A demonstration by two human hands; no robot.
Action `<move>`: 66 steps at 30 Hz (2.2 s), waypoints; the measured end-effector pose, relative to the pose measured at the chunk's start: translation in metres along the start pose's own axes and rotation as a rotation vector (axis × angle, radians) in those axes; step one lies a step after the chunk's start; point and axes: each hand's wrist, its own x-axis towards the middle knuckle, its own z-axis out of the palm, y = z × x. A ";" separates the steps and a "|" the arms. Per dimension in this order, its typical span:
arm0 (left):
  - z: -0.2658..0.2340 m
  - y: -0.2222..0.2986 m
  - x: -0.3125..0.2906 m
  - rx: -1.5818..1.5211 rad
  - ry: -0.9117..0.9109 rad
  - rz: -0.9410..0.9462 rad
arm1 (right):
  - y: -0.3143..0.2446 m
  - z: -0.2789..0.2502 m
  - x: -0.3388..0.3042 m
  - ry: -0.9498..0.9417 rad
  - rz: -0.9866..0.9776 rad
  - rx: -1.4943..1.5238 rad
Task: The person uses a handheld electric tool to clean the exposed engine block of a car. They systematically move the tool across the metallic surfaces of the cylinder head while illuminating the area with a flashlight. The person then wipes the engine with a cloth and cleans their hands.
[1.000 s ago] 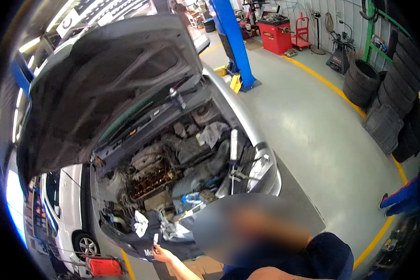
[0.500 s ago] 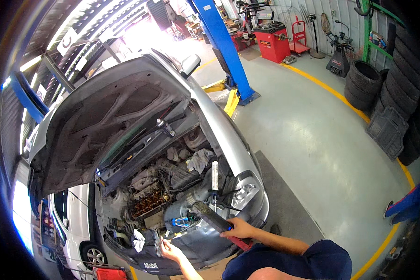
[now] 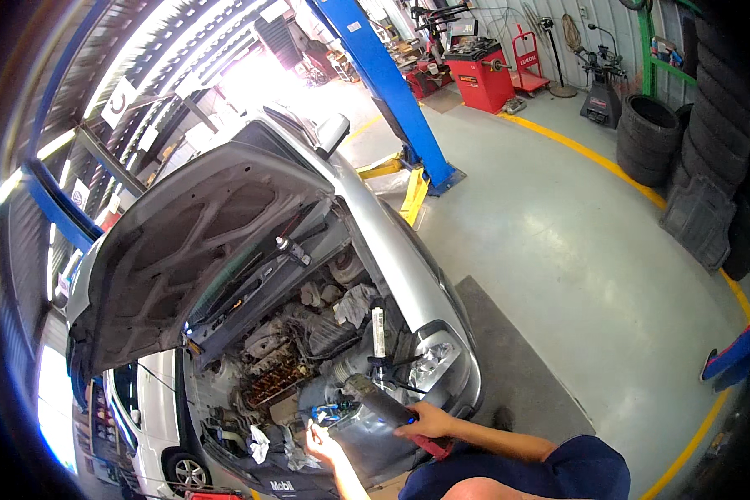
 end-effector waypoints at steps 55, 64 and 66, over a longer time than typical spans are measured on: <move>-0.163 -0.034 -0.054 -0.421 -0.237 -0.272 | 0.055 0.296 0.063 -0.105 -0.014 0.259; -0.255 -0.101 -0.014 -0.295 -0.413 -0.336 | 0.047 0.393 0.069 0.062 -0.034 0.187; -0.257 -0.115 -0.011 -0.344 -0.438 -0.404 | 0.023 0.393 0.079 0.174 -0.055 0.115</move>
